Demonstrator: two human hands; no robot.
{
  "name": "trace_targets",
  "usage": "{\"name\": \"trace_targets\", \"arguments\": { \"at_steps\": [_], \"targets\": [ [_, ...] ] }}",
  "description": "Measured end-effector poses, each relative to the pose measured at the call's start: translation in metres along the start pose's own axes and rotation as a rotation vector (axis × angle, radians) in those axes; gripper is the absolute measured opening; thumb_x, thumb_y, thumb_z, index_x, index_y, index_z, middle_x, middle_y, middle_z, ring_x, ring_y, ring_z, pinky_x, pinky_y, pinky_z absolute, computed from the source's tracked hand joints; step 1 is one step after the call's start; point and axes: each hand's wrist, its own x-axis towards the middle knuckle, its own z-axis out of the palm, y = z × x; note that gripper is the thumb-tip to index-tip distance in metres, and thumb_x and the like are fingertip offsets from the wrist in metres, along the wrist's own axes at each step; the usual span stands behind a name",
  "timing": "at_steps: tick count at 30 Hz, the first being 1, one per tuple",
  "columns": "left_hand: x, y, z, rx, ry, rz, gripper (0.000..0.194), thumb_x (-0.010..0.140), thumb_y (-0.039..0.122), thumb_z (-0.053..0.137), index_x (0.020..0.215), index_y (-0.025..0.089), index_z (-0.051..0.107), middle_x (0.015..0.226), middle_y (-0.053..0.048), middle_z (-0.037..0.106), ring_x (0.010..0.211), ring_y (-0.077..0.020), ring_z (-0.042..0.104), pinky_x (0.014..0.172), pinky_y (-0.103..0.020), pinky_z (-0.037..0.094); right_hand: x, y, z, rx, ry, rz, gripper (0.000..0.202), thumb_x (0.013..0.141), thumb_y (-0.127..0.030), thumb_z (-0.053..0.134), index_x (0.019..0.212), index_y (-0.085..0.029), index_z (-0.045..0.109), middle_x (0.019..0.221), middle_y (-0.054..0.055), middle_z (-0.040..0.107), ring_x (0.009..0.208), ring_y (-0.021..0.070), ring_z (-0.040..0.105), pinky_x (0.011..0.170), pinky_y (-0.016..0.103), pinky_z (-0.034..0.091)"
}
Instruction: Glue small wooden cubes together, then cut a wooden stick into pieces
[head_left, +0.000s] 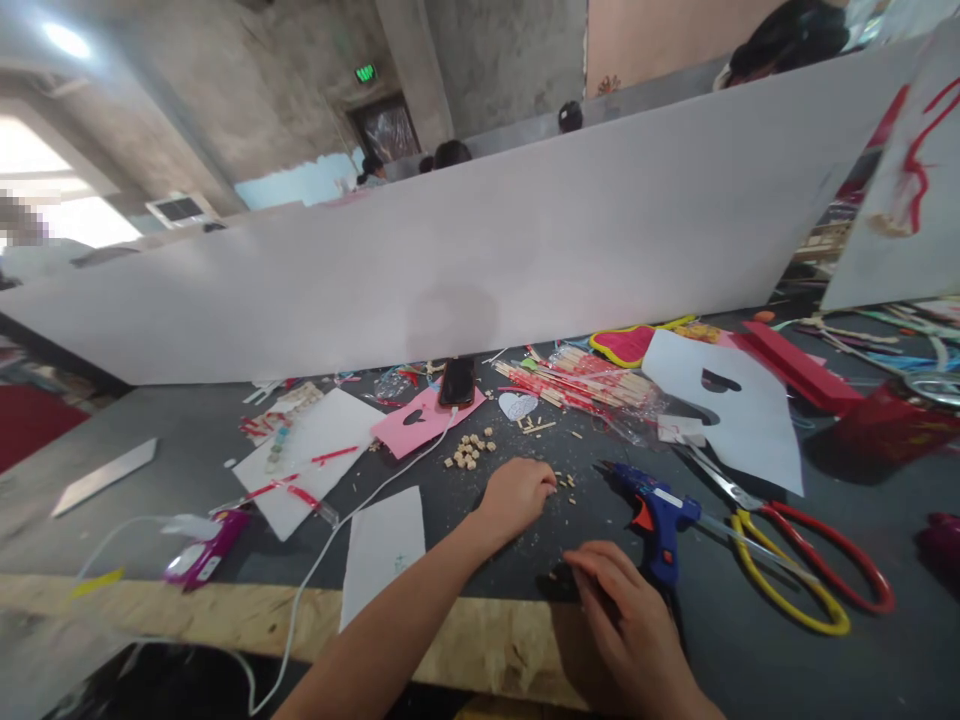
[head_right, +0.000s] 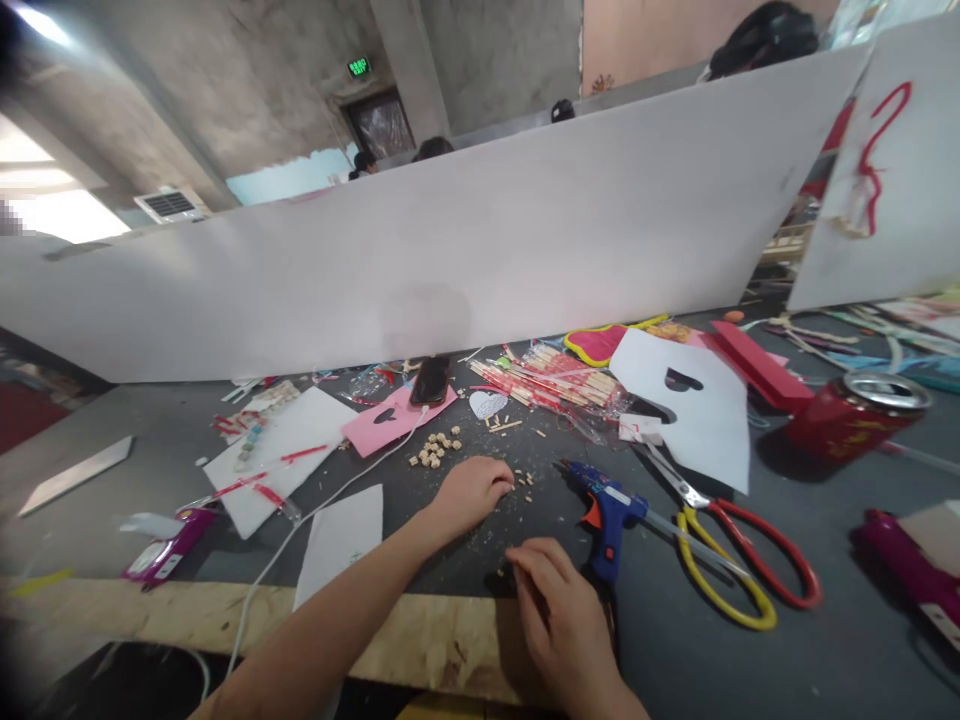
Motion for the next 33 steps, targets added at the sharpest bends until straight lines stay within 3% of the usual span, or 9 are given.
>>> {"name": "trace_targets", "arguments": {
  "at_steps": [8, 11, 14, 17, 22, 29, 33],
  "targets": [
    [-0.024, 0.001, -0.015, -0.310, 0.062, -0.077, 0.021, 0.083, 0.022, 0.039, 0.086, 0.017, 0.060, 0.082, -0.002, 0.069, 0.072, -0.0131, 0.059, 0.065, -0.022, 0.042, 0.002, 0.000, -0.001, 0.010, 0.005, -0.004, 0.021, 0.085, -0.018, 0.045, 0.099, -0.023, 0.060, 0.094, 0.007, 0.062, 0.085, 0.0145, 0.062, 0.073, 0.024, 0.051],
    [-0.036, 0.002, -0.013, -0.610, 0.037, -0.160, 0.021, 0.082, 0.023, 0.041, 0.092, 0.014, 0.057, 0.083, -0.004, 0.068, 0.055, -0.0091, 0.052, 0.053, -0.020, 0.038, 0.003, 0.000, -0.001, 0.008, 0.013, -0.008, 0.020, 0.085, -0.018, 0.045, 0.097, -0.022, 0.060, 0.093, 0.007, 0.063, 0.086, 0.0156, 0.062, 0.074, 0.025, 0.051],
    [-0.046, 0.001, -0.011, -0.969, 0.041, -0.252, 0.020, 0.077, 0.027, 0.051, 0.090, 0.014, 0.058, 0.078, -0.004, 0.066, 0.051, -0.0066, 0.045, 0.051, -0.019, 0.035, 0.004, 0.000, -0.001, -0.013, 0.032, -0.008, 0.019, 0.085, -0.019, 0.046, 0.097, -0.021, 0.061, 0.093, 0.008, 0.062, 0.087, 0.0166, 0.062, 0.075, 0.027, 0.051],
    [-0.056, 0.001, -0.011, -1.076, 0.067, -0.276, 0.019, 0.073, 0.029, 0.058, 0.085, 0.015, 0.059, 0.074, -0.002, 0.064, 0.051, -0.0060, 0.043, 0.051, -0.019, 0.033, 0.005, 0.000, 0.000, -0.038, 0.039, -0.012, 0.019, 0.084, -0.020, 0.046, 0.097, -0.020, 0.061, 0.093, 0.008, 0.062, 0.086, 0.0171, 0.062, 0.075, 0.027, 0.051],
    [-0.073, 0.007, -0.010, -1.078, 0.108, -0.250, 0.013, 0.074, 0.027, 0.058, 0.078, 0.014, 0.057, 0.070, -0.001, 0.063, 0.053, -0.0069, 0.044, 0.051, -0.019, 0.031, 0.008, 0.001, 0.001, -0.112, 0.047, -0.012, 0.018, 0.085, -0.021, 0.046, 0.096, -0.021, 0.060, 0.093, 0.008, 0.062, 0.086, 0.0177, 0.061, 0.074, 0.029, 0.051],
    [-0.090, 0.003, -0.013, -0.666, 0.348, -0.071, 0.010, 0.080, 0.022, 0.052, 0.077, 0.019, 0.061, 0.074, 0.000, 0.061, 0.070, -0.0126, 0.051, 0.065, -0.023, 0.038, 0.008, 0.001, 0.002, -0.247, 0.072, 0.015, 0.018, 0.084, -0.025, 0.047, 0.094, -0.022, 0.061, 0.092, 0.007, 0.063, 0.086, 0.0185, 0.061, 0.075, 0.031, 0.051],
    [-0.092, -0.007, -0.017, -0.602, 0.421, -0.054, 0.012, 0.082, 0.022, 0.051, 0.079, 0.020, 0.062, 0.077, 0.000, 0.062, 0.075, -0.0140, 0.053, 0.069, -0.024, 0.039, 0.010, -0.002, 0.002, -0.285, 0.077, 0.041, 0.018, 0.083, -0.027, 0.048, 0.093, -0.021, 0.062, 0.092, 0.007, 0.063, 0.086, 0.0190, 0.061, 0.074, 0.032, 0.052]
  ]
}}
